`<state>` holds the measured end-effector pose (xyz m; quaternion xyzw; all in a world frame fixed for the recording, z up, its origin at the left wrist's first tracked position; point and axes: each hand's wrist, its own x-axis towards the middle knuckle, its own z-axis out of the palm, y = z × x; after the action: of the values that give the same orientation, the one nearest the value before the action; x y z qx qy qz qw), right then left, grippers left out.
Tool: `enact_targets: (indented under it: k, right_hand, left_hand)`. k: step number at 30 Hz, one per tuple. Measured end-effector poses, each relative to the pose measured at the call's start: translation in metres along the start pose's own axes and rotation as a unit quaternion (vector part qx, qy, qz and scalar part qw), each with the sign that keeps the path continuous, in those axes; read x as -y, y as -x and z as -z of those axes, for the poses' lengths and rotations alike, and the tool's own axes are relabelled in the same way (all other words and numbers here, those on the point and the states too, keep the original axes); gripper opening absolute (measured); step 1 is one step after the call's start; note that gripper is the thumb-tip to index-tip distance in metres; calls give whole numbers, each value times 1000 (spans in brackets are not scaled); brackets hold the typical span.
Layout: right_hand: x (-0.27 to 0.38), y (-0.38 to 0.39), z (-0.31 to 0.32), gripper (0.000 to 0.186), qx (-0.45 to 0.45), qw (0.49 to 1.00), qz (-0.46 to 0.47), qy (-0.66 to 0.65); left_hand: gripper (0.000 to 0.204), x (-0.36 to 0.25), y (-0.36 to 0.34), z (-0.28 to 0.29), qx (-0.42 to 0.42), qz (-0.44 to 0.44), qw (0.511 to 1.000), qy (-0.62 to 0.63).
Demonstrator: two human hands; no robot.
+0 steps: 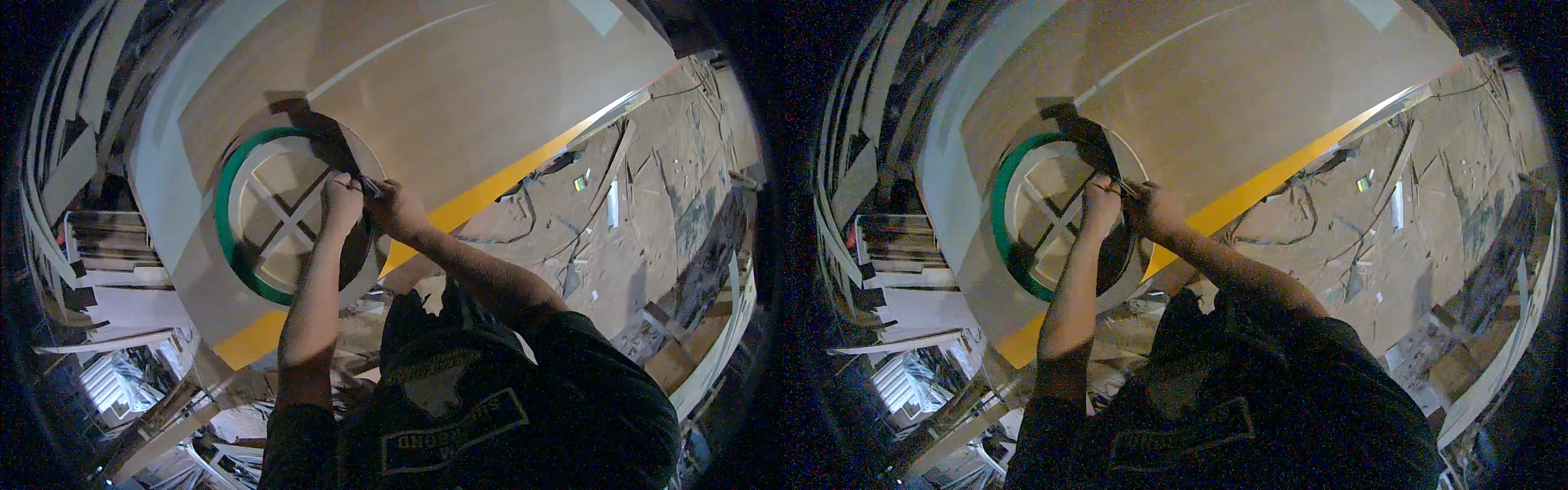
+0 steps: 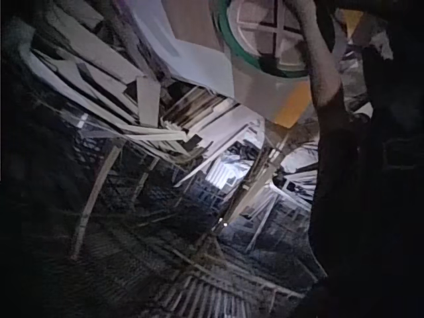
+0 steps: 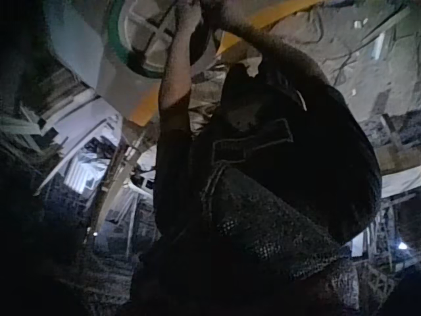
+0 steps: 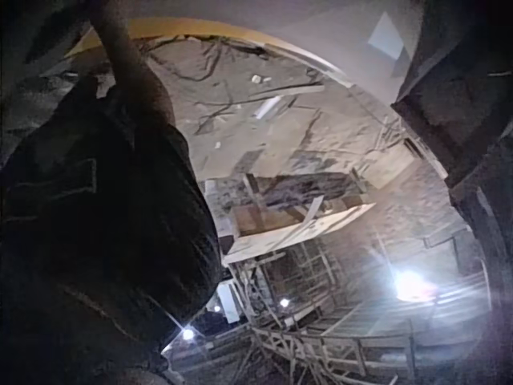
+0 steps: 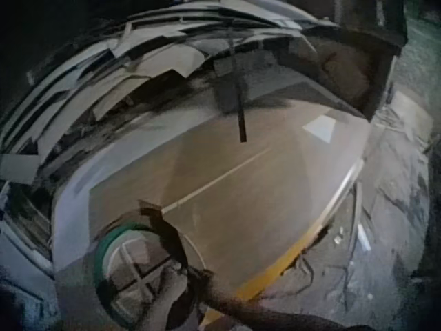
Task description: The person handles wooden pieces, picks up a long flexible gray strip and a green circular template, and fits them against a circular wooden structure on a workbench. The person then pours liquid from a bottle onto a piece of sandpaper and rubs a wooden block with it.
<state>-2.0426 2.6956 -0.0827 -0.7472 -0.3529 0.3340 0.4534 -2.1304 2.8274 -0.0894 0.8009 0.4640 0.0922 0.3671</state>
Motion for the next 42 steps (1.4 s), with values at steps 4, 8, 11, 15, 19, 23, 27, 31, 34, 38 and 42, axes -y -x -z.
enact_targets:
  k: [4,8,11,15,19,23,27,31,34,38,42]
  right_hand:
    - [12,4,-5,36,39,999,-18,5]
    - [-8,-1,-7,37,40,999,19,15]
    - [-24,-7,-12,36,83,962,-95,-241]
    - [9,-12,3,33,101,975,-72,-183]
    - [12,-8,7,41,147,960,-111,-209]
    - [-6,-13,-3,40,101,940,-106,-309]
    - [-30,-19,-10,42,111,955,-21,-275]
    - [2,-11,0,41,114,961,-83,-236]
    - [11,-9,7,47,124,955,-113,-247]
    - [10,-7,2,53,119,967,-84,-208]
    - [7,-11,5,50,123,968,-95,-197]
  left_hand:
    - [19,45,-5,-2,-37,-18,999,-8]
    - [19,6,-3,15,100,36,994,-28]
    - [24,-41,17,21,102,236,948,189]
    - [34,6,24,16,84,256,936,227]
    - [47,15,15,17,121,240,941,204]
    - [45,-21,34,21,51,312,899,302]
    - [32,-8,73,22,48,145,899,409]
    - [30,-7,107,22,73,-7,987,145]
    - [22,6,120,3,-12,-20,1000,-6]
    - [18,32,130,-28,-147,-29,989,6]
    - [16,16,120,-22,-51,15,998,-31]
